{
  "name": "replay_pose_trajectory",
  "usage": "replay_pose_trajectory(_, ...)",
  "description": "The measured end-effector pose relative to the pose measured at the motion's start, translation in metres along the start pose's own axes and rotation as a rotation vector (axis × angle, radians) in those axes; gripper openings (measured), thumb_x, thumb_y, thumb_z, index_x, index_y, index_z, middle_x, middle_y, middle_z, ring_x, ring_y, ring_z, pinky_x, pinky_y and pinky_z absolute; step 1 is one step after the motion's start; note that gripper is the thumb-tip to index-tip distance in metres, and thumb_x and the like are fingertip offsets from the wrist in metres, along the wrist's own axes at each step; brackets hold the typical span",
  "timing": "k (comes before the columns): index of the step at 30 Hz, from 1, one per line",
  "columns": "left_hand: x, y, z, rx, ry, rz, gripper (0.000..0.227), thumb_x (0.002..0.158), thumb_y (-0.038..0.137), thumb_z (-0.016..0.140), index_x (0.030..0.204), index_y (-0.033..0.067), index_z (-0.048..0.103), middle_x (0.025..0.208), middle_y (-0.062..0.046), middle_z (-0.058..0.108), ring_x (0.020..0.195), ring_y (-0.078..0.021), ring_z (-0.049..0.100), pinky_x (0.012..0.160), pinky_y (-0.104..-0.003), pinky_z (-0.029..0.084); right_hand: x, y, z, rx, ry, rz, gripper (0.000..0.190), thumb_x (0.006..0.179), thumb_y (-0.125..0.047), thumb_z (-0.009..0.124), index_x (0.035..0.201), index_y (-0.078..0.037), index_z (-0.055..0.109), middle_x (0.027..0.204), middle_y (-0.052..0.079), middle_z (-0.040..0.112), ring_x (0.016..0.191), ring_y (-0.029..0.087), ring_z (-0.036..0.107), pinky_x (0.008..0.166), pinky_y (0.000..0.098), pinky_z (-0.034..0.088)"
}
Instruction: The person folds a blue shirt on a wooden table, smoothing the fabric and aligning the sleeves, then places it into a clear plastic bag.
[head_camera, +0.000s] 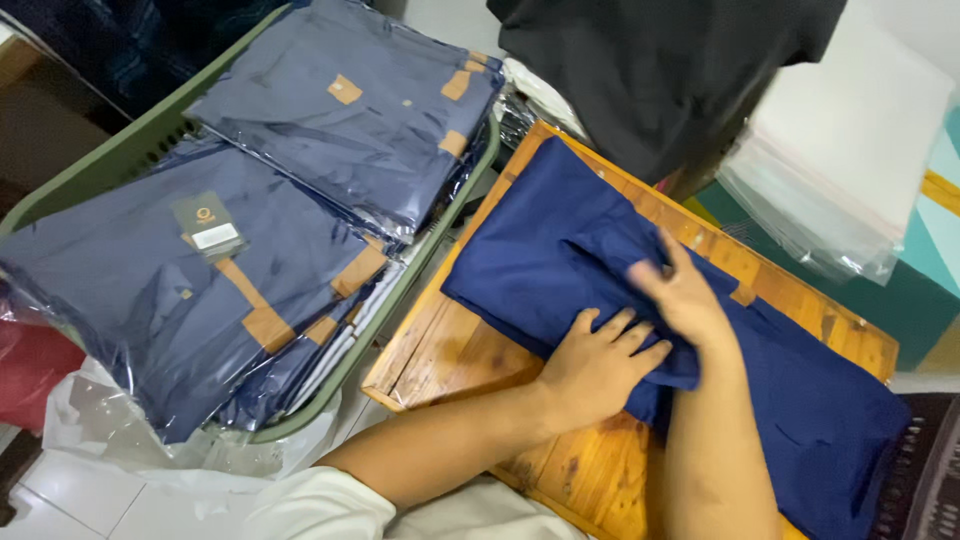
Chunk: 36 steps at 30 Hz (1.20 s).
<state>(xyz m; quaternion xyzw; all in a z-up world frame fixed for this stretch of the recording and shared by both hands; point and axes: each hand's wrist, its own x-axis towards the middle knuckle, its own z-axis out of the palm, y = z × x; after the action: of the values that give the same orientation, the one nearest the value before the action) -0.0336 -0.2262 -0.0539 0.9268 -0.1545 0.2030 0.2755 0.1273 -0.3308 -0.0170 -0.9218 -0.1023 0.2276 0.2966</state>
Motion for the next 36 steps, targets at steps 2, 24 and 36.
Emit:
replay_pose_trajectory(2,-0.004,-0.003,0.012,0.015,-0.064,0.000,0.045,0.093,0.017,0.051,0.137,0.0199,0.060,0.123,-0.011,0.068,0.127,-0.0336,0.059,0.105,-0.060,0.033,-0.016,-0.028,0.001,-0.079,0.007,0.058,0.110,0.072,-0.064,0.075,0.163,-0.022,0.030,0.158,0.018,0.044,0.143,0.039,0.044,0.119,0.0508,0.033)
replay_pose_trajectory(24,-0.012,-0.002,0.022,0.068,-0.149,-0.131,0.065,0.088,0.019,0.057,0.151,0.0095,0.043,0.158,-0.011,0.046,0.150,-0.0257,0.034,0.122,-0.055,0.015,-0.032,-0.001,-0.014,0.308,0.205,0.119,0.086,0.082,-0.066,0.074,0.131,0.003,0.063,0.130,0.032,0.063,0.131,0.047,0.054,0.109,0.0564,0.043)
replay_pose_trajectory(36,-0.005,0.011,0.001,0.070,-0.360,-0.104,0.091,0.082,0.024,0.065,0.162,0.0175,0.022,0.168,-0.003,0.026,0.155,-0.0220,0.023,0.124,-0.050,0.012,-0.055,-0.013,-0.029,0.476,0.378,0.035,0.048,0.078,-0.011,0.079,0.124,-0.008,0.066,0.106,0.014,0.073,0.101,0.026,0.070,0.080,0.0398,0.055)
